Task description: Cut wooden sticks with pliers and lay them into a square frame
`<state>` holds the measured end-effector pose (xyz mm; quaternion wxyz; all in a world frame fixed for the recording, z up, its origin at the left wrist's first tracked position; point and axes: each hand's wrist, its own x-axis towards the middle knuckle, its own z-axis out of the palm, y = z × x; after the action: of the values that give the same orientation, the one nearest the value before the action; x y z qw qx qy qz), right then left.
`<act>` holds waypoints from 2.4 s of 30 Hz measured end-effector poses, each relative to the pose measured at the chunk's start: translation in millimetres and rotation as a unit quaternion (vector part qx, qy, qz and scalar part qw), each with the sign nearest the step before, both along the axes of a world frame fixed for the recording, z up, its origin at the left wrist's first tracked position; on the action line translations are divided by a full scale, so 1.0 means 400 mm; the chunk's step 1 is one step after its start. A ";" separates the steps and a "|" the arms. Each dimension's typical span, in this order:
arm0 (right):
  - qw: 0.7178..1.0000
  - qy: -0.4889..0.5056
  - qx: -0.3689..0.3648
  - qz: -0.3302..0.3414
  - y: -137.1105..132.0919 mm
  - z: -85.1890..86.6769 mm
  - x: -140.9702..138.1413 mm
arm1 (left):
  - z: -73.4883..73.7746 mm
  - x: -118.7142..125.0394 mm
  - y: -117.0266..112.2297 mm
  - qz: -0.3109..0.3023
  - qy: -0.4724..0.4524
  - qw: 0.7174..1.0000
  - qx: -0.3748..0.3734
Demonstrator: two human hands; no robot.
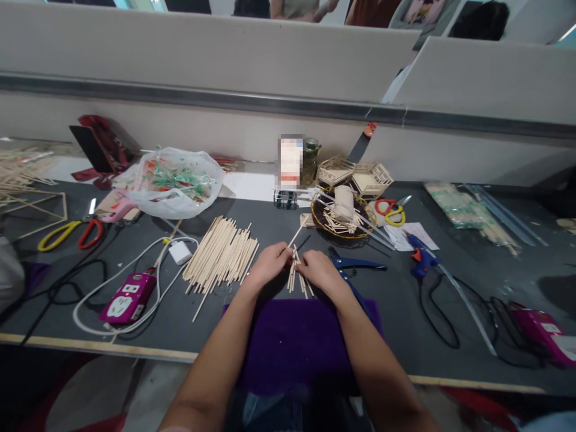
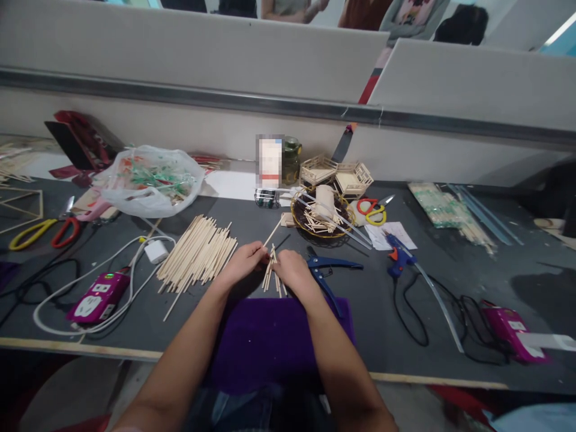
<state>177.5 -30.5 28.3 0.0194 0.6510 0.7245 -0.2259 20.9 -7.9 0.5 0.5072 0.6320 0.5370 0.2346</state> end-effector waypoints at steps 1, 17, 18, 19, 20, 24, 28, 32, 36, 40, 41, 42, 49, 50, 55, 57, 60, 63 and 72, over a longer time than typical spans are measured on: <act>0.999 0.035 -0.005 -0.008 0.003 -0.002 0.009 | -0.003 -0.001 0.000 0.004 -0.022 1.000 -0.002; 0.978 0.163 0.106 -0.078 0.020 -0.023 0.051 | -0.012 0.008 0.012 0.052 -0.086 0.995 0.005; 0.985 0.131 0.099 -0.058 0.020 -0.024 0.044 | -0.014 0.009 0.014 0.059 -0.083 0.995 0.018; 0.990 0.099 0.096 -0.041 0.021 -0.026 0.035 | -0.016 0.009 0.016 0.066 -0.080 0.994 0.025; 0.993 0.068 0.095 -0.027 0.022 -0.029 0.026 | -0.018 0.009 0.018 0.072 -0.078 0.994 0.022; 0.995 -0.002 0.095 0.011 0.022 -0.035 -0.006 | -0.021 0.006 0.020 0.065 -0.092 0.993 -0.046; 0.995 0.022 0.084 0.057 0.015 -0.027 -0.006 | -0.014 0.004 0.012 0.045 -0.096 0.990 -0.089; 0.995 0.045 0.079 0.047 0.013 -0.021 0.010 | -0.012 0.002 0.007 0.037 -0.088 0.991 -0.091; 0.995 0.033 0.095 0.003 0.017 -0.024 0.007 | -0.013 0.002 0.005 0.027 -0.084 0.991 -0.105; 0.996 0.037 0.081 0.019 0.013 -0.021 0.000 | -0.008 0.003 0.002 0.027 -0.077 0.989 -0.119; 0.996 0.043 0.077 0.019 0.012 -0.019 0.002 | -0.006 0.004 0.002 0.026 -0.079 0.989 -0.119; 0.996 0.052 0.077 0.013 0.011 -0.019 0.007 | -0.004 0.004 0.001 0.025 -0.081 0.989 -0.119; 0.895 0.405 0.105 -0.153 0.028 -0.056 0.027 | 0.004 0.017 0.005 0.075 -0.216 0.970 -0.084; 0.870 0.451 0.103 -0.169 0.030 -0.060 0.022 | 0.003 0.021 0.006 0.073 -0.249 0.962 -0.083; 0.824 0.523 0.148 -0.161 0.027 -0.047 -0.007 | 0.005 0.029 0.004 0.051 -0.297 0.953 -0.027; 0.819 0.530 0.159 -0.151 0.025 -0.033 -0.015 | 0.008 0.026 0.004 0.047 -0.291 0.955 0.006; 0.820 0.521 0.193 -0.139 0.025 -0.018 -0.024 | 0.011 0.020 0.006 0.058 -0.271 0.959 0.057; 0.834 0.487 0.237 -0.109 0.027 -0.014 -0.031 | 0.007 0.016 0.011 0.076 -0.259 0.958 0.096; 0.881 0.387 0.264 -0.066 0.049 -0.048 -0.035 | -0.046 0.002 0.038 0.048 -0.150 0.979 0.126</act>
<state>163.7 -11.1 9.1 -0.4494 0.5389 0.6628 -0.2612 21.7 7.4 -18.0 0.4861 0.6219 0.4509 0.4167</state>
